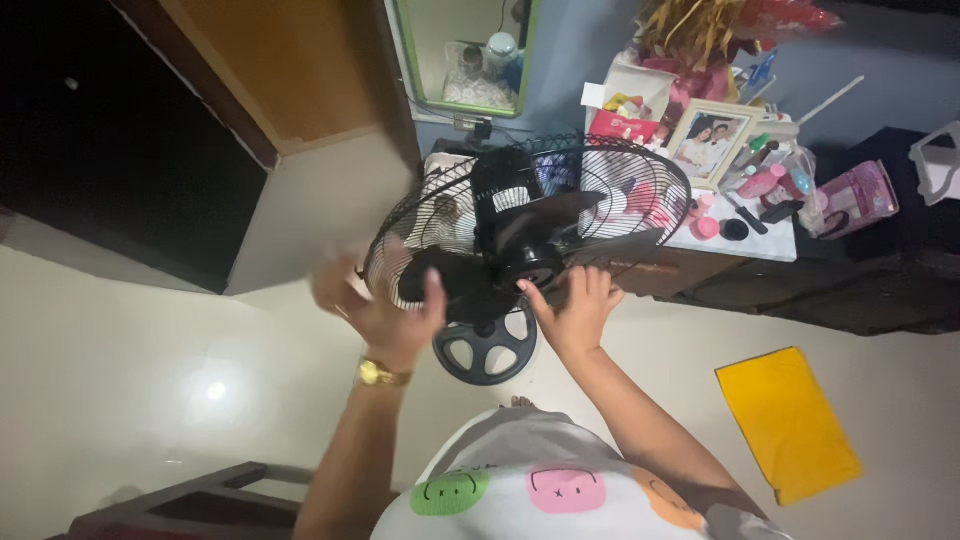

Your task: The person assembles a standing fan by attaching the fan blades to the motor hub and securing them with a nut. They then attach the front grill and adjust the fan head.

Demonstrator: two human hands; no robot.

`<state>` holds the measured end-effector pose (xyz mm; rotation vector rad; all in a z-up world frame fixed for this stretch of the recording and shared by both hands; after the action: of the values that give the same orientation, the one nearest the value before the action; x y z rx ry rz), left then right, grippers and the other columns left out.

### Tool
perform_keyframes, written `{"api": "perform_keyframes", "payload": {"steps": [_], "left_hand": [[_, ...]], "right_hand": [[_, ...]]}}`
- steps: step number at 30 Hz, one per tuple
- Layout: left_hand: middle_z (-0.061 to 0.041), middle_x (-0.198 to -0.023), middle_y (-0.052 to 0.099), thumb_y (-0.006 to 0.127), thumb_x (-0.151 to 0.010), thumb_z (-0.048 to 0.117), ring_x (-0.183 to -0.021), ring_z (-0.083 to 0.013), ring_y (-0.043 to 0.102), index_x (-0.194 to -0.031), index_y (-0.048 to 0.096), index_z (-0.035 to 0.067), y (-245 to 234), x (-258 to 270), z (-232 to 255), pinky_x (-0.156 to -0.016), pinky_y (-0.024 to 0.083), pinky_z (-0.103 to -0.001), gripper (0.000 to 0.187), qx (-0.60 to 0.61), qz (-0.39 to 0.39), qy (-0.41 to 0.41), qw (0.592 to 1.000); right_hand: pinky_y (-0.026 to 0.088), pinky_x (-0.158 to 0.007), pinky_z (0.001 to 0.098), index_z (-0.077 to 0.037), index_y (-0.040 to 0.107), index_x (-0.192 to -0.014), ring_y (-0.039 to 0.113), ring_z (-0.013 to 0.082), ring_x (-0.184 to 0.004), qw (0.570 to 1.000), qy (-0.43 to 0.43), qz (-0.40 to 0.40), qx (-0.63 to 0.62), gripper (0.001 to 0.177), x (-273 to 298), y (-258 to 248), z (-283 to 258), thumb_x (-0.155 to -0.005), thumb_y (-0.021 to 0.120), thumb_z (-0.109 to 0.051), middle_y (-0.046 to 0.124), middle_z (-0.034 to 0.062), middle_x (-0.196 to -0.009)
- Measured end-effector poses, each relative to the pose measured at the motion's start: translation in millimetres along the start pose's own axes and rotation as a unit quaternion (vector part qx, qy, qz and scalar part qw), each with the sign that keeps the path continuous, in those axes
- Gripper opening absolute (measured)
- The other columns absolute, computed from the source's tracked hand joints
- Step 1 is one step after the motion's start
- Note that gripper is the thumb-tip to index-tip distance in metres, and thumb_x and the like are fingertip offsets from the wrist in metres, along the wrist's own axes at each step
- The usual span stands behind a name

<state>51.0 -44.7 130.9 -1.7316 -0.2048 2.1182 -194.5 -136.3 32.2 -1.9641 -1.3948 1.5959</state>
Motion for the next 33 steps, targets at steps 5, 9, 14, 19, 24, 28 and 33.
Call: {"api": "perform_keyframes", "payload": {"steps": [5, 9, 14, 19, 24, 28, 33], "left_hand": [[-0.017, -0.156, 0.047, 0.076, -0.098, 0.043, -0.148, -0.0373, 0.043, -0.157, 0.042, 0.011, 24.6, -37.7, -26.4, -0.126, 0.029, -0.054, 0.075, 0.166, -0.139, -0.097, 0.971], [-0.01, -0.144, 0.057, 0.08, -0.086, 0.05, -0.14, -0.0294, 0.05, -0.148, 0.05, 0.013, 42.4, -26.6, -19.2, -0.124, 0.007, -0.067, 0.078, 0.109, -0.201, -0.155, 0.961], [-0.01, -0.146, 0.049, 0.081, -0.082, 0.056, -0.142, -0.0313, 0.044, -0.15, 0.045, 0.012, 41.9, -15.3, -8.1, -0.117, -0.004, -0.075, 0.089, 0.133, -0.188, -0.119, 0.966], [-0.005, -0.146, 0.05, 0.078, -0.082, 0.059, -0.142, -0.0288, 0.046, -0.148, 0.049, 0.014, 40.4, -9.5, -10.1, -0.119, -0.005, -0.076, 0.084, 0.132, -0.186, -0.128, 0.965], [-0.006, -0.148, 0.052, 0.068, -0.091, 0.057, -0.145, -0.0284, 0.047, -0.148, 0.049, 0.014, 35.5, -1.2, -10.6, -0.122, -0.007, -0.075, 0.074, 0.159, -0.186, -0.134, 0.96], [-0.007, -0.148, 0.052, 0.064, -0.093, 0.056, -0.144, -0.0287, 0.046, -0.148, 0.048, 0.012, 34.1, -4.0, -8.6, -0.123, -0.004, -0.073, 0.072, 0.169, -0.17, -0.122, 0.963], [-0.008, -0.146, 0.052, 0.065, -0.092, 0.054, -0.143, -0.0282, 0.045, -0.147, 0.048, 0.011, 34.9, -6.6, -8.0, -0.123, -0.002, -0.071, 0.072, 0.16, -0.16, -0.112, 0.968]], "right_hand": [[0.035, -0.081, 0.0462, -0.01, 0.058, -0.069, 0.056, 0.0278, -0.077, 0.999, 0.015, -0.027, -0.022, 0.05, -0.6, 5.2, -1.1, -0.084, 0.082, -0.052, 0.059, 0.005, -0.069], [0.047, -0.06, 0.0375, -0.005, 0.062, -0.07, 0.06, 0.0228, -0.056, 0.95, 0.241, -0.114, -0.162, 0.046, 17.7, 43.3, 30.4, -0.085, 0.077, -0.046, 0.061, 0.0084, -0.063], [0.05, -0.059, 0.0331, -0.002, 0.071, -0.082, 0.062, 0.0186, -0.061, 0.813, 0.356, -0.133, -0.441, 0.043, 39.6, 84.0, 30.3, -0.1, 0.064, -0.041, 0.069, 0.0106, -0.072], [0.051, -0.061, 0.0396, -0.001, 0.067, -0.086, 0.064, 0.0271, -0.063, 0.963, 0.166, -0.046, -0.209, 0.033, 25.8, 29.1, 4.3, -0.097, 0.07, -0.032, 0.065, 0.0143, -0.075], [0.05, -0.061, 0.0466, -0.002, 0.065, -0.091, 0.064, 0.0389, -0.07, 0.992, 0.082, -0.036, -0.091, 0.023, 17.0, 17.6, -6.0, -0.099, 0.066, -0.023, 0.066, 0.018, -0.083], [0.049, -0.066, 0.0455, -0.004, 0.061, -0.09, 0.062, 0.0388, -0.073, 0.984, 0.122, -0.027, -0.129, 0.024, 17.3, 42.2, 10.4, -0.104, 0.062, -0.023, 0.065, 0.0185, -0.083], [0.036, -0.051, 0.0318, -0.01, 0.062, -0.086, 0.052, 0.0158, -0.057, 0.674, 0.467, -0.119, -0.56, 0.03, 56.1, 121.8, 49.5, -0.108, 0.056, -0.029, 0.06, 0.0046, -0.074]]}}
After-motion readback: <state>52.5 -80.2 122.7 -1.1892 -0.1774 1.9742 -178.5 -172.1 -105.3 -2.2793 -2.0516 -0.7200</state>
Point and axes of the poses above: each hand's wrist, its own x-axis away from the middle knuckle, its own y-axis out of the palm, z = x × y, the point moved 9 cm from there along -x, towards the middle knuckle
